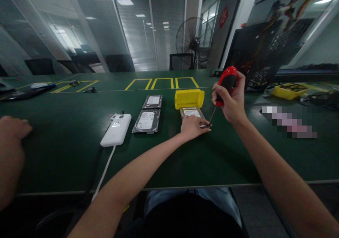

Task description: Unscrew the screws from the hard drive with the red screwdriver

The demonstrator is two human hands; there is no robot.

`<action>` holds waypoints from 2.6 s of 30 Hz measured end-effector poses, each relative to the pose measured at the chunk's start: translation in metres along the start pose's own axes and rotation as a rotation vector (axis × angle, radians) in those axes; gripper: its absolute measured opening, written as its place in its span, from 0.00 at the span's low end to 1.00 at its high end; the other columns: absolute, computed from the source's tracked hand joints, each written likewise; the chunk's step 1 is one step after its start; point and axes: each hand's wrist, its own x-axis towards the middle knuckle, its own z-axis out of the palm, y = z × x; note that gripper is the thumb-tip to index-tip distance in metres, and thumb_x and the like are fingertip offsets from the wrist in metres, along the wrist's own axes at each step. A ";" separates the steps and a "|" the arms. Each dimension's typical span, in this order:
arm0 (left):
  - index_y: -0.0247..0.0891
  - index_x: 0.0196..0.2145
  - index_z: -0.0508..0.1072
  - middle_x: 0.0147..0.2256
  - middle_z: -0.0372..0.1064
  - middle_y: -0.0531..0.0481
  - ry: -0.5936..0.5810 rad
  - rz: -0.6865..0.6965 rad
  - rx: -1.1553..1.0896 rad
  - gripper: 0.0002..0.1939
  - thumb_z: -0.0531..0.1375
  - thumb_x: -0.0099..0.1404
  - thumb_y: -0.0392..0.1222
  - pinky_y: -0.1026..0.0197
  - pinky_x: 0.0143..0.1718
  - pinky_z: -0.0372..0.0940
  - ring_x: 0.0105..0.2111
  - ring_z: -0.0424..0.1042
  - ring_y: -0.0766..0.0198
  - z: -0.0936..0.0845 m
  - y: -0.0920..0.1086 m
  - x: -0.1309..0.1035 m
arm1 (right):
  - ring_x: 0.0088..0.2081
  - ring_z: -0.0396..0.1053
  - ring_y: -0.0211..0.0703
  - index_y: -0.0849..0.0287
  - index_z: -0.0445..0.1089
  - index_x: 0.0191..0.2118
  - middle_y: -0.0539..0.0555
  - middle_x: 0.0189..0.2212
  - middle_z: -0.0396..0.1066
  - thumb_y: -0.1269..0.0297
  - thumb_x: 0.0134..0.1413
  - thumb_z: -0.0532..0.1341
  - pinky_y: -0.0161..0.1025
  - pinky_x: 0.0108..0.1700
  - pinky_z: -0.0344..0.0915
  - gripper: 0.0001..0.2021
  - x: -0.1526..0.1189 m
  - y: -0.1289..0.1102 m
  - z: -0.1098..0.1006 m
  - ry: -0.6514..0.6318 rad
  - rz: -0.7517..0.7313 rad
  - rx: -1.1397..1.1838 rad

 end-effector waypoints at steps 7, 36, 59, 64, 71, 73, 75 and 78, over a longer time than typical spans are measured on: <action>0.48 0.41 0.76 0.32 0.74 0.52 -0.024 -0.025 0.000 0.14 0.60 0.58 0.53 0.50 0.46 0.55 0.40 0.69 0.56 -0.001 0.001 0.001 | 0.23 0.64 0.34 0.48 0.57 0.42 0.46 0.27 0.62 0.49 0.49 0.60 0.32 0.20 0.58 0.17 0.002 0.002 -0.006 -0.052 0.054 -0.037; 0.49 0.42 0.75 0.37 0.74 0.52 -0.026 0.010 0.014 0.15 0.59 0.59 0.53 0.50 0.46 0.57 0.42 0.68 0.56 -0.003 0.000 0.000 | 0.18 0.58 0.31 0.51 0.61 0.44 0.44 0.22 0.59 0.54 0.51 0.60 0.32 0.20 0.57 0.16 0.010 0.003 -0.016 0.114 -0.009 0.052; 0.51 0.45 0.74 0.36 0.74 0.54 -0.069 0.019 -0.015 0.16 0.60 0.59 0.51 0.53 0.46 0.58 0.42 0.68 0.59 -0.008 0.001 -0.001 | 0.16 0.64 0.36 0.64 0.52 0.59 0.54 0.27 0.70 0.55 0.52 0.57 0.44 0.33 0.68 0.31 0.011 0.095 -0.123 0.048 0.807 -1.194; 0.51 0.45 0.75 0.30 0.73 0.54 -0.047 -0.006 -0.026 0.16 0.61 0.58 0.51 0.55 0.44 0.58 0.38 0.69 0.59 -0.009 0.003 -0.002 | 0.31 0.72 0.48 0.63 0.55 0.59 0.63 0.38 0.70 0.52 0.53 0.54 0.51 0.46 0.64 0.30 0.009 0.093 -0.117 -0.081 0.773 -1.405; 0.50 0.44 0.75 0.31 0.72 0.53 0.030 0.069 0.008 0.14 0.58 0.61 0.50 0.58 0.40 0.57 0.36 0.67 0.61 -0.006 0.000 -0.008 | 0.47 0.67 0.61 0.62 0.55 0.57 0.67 0.48 0.65 0.50 0.56 0.49 0.53 0.45 0.63 0.27 0.000 0.097 -0.109 -0.214 0.572 -1.637; 0.50 0.44 0.75 0.32 0.72 0.52 0.035 0.110 0.058 0.13 0.56 0.63 0.50 0.58 0.39 0.57 0.36 0.67 0.61 -0.005 0.001 -0.009 | 0.47 0.68 0.61 0.60 0.55 0.57 0.66 0.48 0.65 0.51 0.56 0.49 0.53 0.44 0.64 0.26 -0.002 0.097 -0.104 -0.248 0.506 -1.669; 0.49 0.45 0.74 0.33 0.72 0.52 0.030 0.146 0.107 0.14 0.54 0.65 0.49 0.59 0.39 0.56 0.36 0.66 0.61 -0.006 0.002 -0.010 | 0.46 0.68 0.61 0.60 0.55 0.56 0.65 0.49 0.64 0.51 0.56 0.49 0.53 0.43 0.65 0.26 -0.004 0.096 -0.097 -0.282 0.460 -1.691; 0.48 0.47 0.73 0.35 0.71 0.51 0.014 0.180 0.162 0.15 0.52 0.66 0.49 0.59 0.39 0.55 0.37 0.66 0.62 -0.007 0.005 -0.012 | 0.44 0.69 0.60 0.59 0.55 0.56 0.64 0.48 0.63 0.51 0.55 0.50 0.52 0.41 0.66 0.26 -0.007 0.093 -0.088 -0.320 0.426 -1.705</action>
